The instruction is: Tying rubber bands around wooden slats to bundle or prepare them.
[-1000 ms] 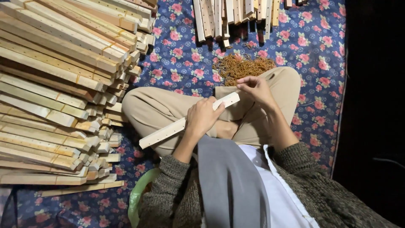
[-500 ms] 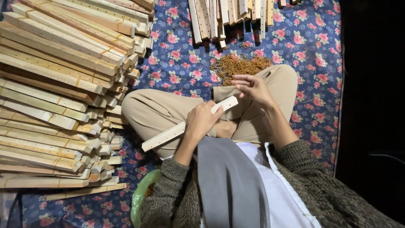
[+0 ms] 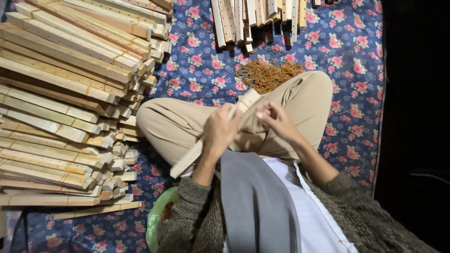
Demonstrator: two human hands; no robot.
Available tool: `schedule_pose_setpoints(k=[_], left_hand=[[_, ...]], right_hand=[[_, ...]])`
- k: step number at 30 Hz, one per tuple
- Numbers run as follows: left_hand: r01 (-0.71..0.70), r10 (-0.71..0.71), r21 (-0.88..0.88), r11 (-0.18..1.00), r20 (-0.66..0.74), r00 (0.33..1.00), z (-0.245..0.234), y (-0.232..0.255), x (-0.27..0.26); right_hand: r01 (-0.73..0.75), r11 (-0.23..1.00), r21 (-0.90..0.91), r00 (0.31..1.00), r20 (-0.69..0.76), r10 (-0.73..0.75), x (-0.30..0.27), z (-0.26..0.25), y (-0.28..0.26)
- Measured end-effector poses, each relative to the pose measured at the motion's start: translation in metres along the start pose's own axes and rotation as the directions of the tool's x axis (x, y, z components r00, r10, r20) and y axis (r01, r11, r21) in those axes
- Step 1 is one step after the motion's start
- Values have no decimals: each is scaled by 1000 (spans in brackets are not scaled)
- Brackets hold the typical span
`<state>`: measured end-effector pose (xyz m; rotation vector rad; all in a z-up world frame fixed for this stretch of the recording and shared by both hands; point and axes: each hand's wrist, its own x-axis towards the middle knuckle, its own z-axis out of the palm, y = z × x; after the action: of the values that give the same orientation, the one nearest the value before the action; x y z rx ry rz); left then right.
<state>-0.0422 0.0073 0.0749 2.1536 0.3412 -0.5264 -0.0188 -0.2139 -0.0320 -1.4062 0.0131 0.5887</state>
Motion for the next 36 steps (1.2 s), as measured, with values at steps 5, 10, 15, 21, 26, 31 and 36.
schedule_pose_setpoints(k=[5,10,15,21,26,31,36], left_hand=[[-12,5,-67,998,-109,994,-19,19,-11],[-136,122,-65,989,-183,975,-2,28,-14],[-372,372,41,927,-216,903,22,26,-23],[-466,506,250,849,-129,853,17,7,-5],[-594,550,353,723,226,804,-21,21,6],[-592,438,399,700,414,798,-32,27,23],[-559,274,479,677,541,795,-18,29,29]], right_hand=[[-55,905,422,978,207,-38,-48,-5,10],[-187,170,968,968,211,-137,-53,13,-16],[-4,51,999,967,-9,253,-28,-9,34],[128,933,337,953,-303,-21,-28,9,-44],[-28,998,49,998,-62,31,-21,-15,-44],[-78,974,-213,988,111,103,-27,-12,-83],[-108,855,-507,917,282,283,-30,11,-84]])
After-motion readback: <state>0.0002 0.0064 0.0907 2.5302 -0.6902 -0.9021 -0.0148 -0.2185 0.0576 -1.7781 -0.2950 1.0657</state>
